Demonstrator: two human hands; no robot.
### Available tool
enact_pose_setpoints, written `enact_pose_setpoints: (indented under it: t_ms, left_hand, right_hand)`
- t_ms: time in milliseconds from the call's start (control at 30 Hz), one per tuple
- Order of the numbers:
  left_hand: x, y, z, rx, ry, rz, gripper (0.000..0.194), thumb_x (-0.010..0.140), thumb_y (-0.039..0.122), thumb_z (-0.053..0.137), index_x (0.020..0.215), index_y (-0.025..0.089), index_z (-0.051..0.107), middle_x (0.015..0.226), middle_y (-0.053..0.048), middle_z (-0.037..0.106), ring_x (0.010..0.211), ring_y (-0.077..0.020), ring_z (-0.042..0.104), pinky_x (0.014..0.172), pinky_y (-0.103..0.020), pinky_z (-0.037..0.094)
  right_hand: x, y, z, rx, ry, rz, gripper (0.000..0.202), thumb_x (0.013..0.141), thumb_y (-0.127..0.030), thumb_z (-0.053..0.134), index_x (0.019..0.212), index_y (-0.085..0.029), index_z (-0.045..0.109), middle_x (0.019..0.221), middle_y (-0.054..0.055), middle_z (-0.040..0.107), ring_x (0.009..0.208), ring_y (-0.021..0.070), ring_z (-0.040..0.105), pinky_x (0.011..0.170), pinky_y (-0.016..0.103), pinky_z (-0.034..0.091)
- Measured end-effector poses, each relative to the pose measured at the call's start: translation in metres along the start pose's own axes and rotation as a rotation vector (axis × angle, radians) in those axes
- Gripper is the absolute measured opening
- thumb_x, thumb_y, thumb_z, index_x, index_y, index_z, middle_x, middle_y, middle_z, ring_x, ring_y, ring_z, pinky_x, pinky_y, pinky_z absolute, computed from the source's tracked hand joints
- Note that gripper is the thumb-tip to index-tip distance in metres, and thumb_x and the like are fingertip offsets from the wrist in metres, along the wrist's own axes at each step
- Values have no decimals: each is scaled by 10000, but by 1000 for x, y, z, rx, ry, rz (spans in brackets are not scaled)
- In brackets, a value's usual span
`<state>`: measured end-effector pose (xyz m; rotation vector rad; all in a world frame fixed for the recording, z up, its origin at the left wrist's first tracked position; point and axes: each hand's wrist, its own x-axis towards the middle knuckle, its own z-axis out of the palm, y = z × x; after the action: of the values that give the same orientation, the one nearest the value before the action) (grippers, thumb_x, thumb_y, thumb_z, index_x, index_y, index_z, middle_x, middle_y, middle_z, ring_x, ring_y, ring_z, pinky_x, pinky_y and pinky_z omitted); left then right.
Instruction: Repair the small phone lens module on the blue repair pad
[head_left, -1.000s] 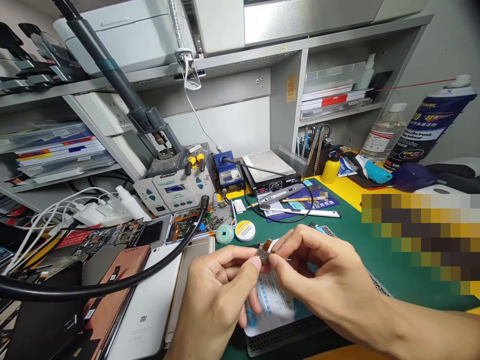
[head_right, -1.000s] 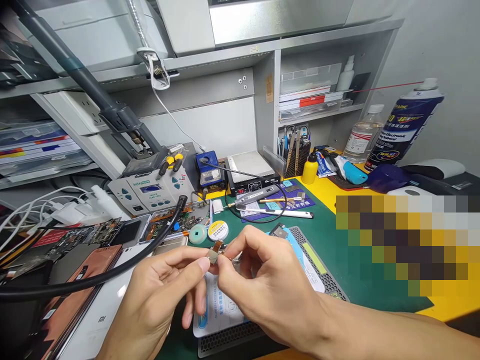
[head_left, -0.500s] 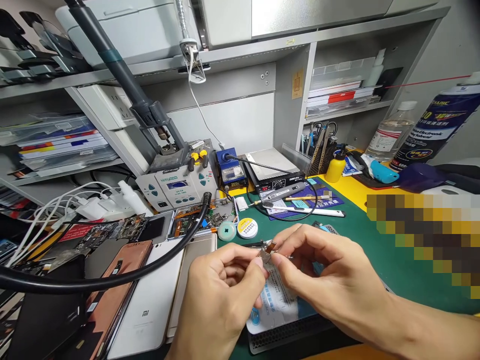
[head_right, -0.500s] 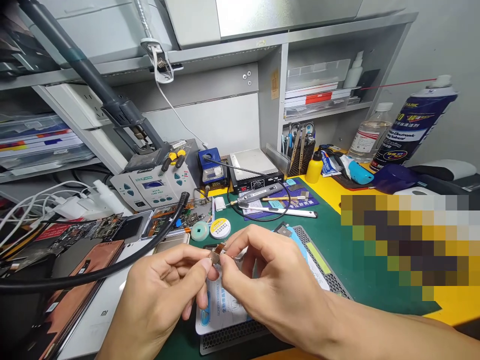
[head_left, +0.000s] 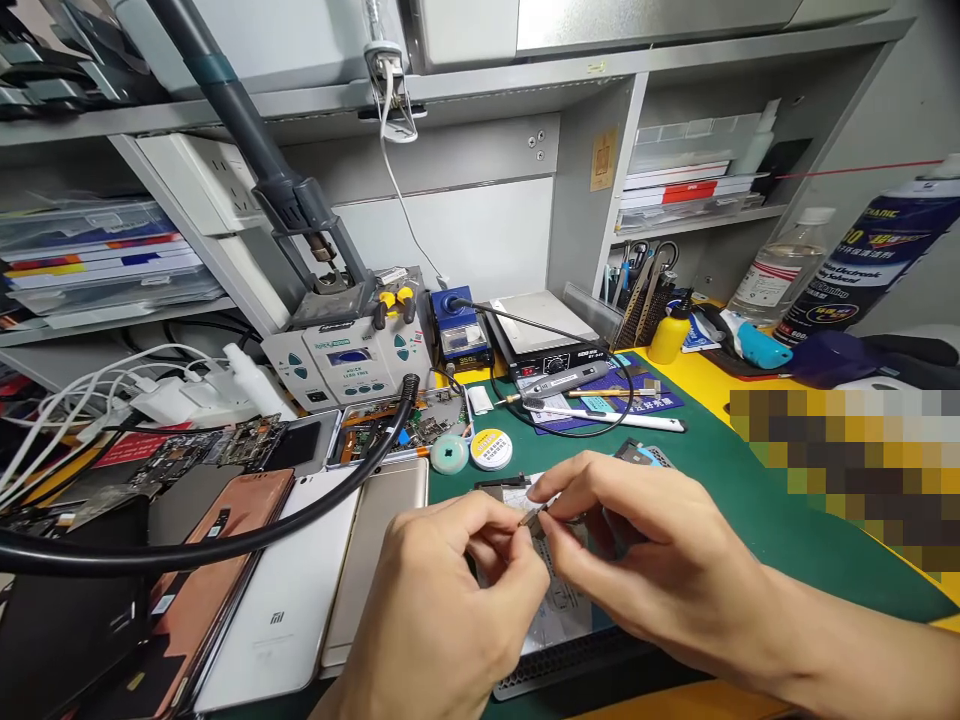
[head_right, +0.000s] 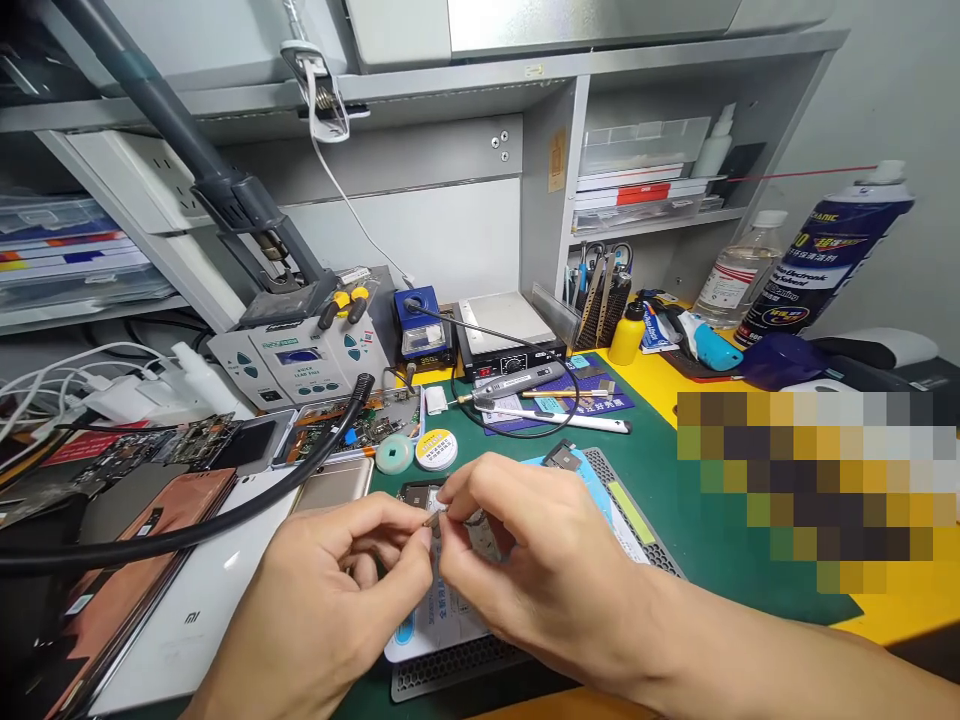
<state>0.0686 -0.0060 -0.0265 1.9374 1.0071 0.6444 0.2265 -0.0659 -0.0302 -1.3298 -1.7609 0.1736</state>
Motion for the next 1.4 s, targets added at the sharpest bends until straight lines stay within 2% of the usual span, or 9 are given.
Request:
enact_pose_setpoints:
  t_ms: [133,367,600,767,867,1033,1167,1300,1400]
  left_hand:
    - [2,1,0,-9,-35,-40,178,773,293,590,663,162,640,520,9,540,461,-99,450,433,-191,345]
    - [4,4,-6,-127,-110,-195,178,731,331,603,663,168,625,541,-3,573,504,-140,531,452,-209,377]
    - [3,3,-4,-111,-125,-135,140,721,276,613,641,161,612,514,29,498,468,-91,417,426,-192,293]
    - [2,7,-9,-235,-173,-158,171,760,301,611,727,143,669,575,-4,599,522,-122,541,487,-196,406]
    - [2,8,-11,-330,-213,-160,215,796,332,612,830,131,683,585,-14,626,536,-135,590,512,-200,450]
    - [3,11,-8,-374,-196,-155,245,825,341,625,864,112,703,535,7,586,457,-93,538,420,-155,385]
    - [4,10,-4,-366,-160,-151,235,827,321,640,891,105,709,533,3,608,394,-65,488,398,-151,363]
    - [4,10,-3,-387,-143,-170,330,857,404,592,921,98,697,504,-14,615,370,-77,473,374,-157,356]
    - [2,13,-2,-404,-111,-155,301,827,393,624,868,107,705,520,-12,624,365,-70,480,383,-160,367]
  right_hand:
    - [0,2,-2,3,-56,-14,133,818,-73,591,806,-203,565,796,35,716,579,121,589,542,242,460]
    - [1,5,-5,93,-55,-48,116,817,-85,610,833,-199,613,810,40,732,640,134,640,589,223,503]
    - [1,1,-4,244,-154,225,103,841,-120,614,765,-189,604,758,19,703,586,121,573,505,223,446]
    - [3,0,-2,507,-37,435,168,846,-178,659,709,-192,562,788,25,703,655,134,602,558,225,482]
    - [4,0,-1,640,1,509,167,857,-202,670,717,-187,581,791,37,716,658,138,613,573,236,495]
    - [2,0,1,705,94,527,180,821,-225,736,719,-184,593,831,51,730,694,142,634,604,239,513]
    - [1,0,3,732,111,522,202,774,-234,785,724,-181,597,865,59,735,721,155,644,628,251,525]
    - [1,-1,3,720,127,514,190,798,-248,759,720,-177,600,865,69,732,714,159,642,632,264,530]
    - [1,-2,3,692,145,499,181,823,-246,723,710,-173,602,839,79,726,733,174,649,630,273,532]
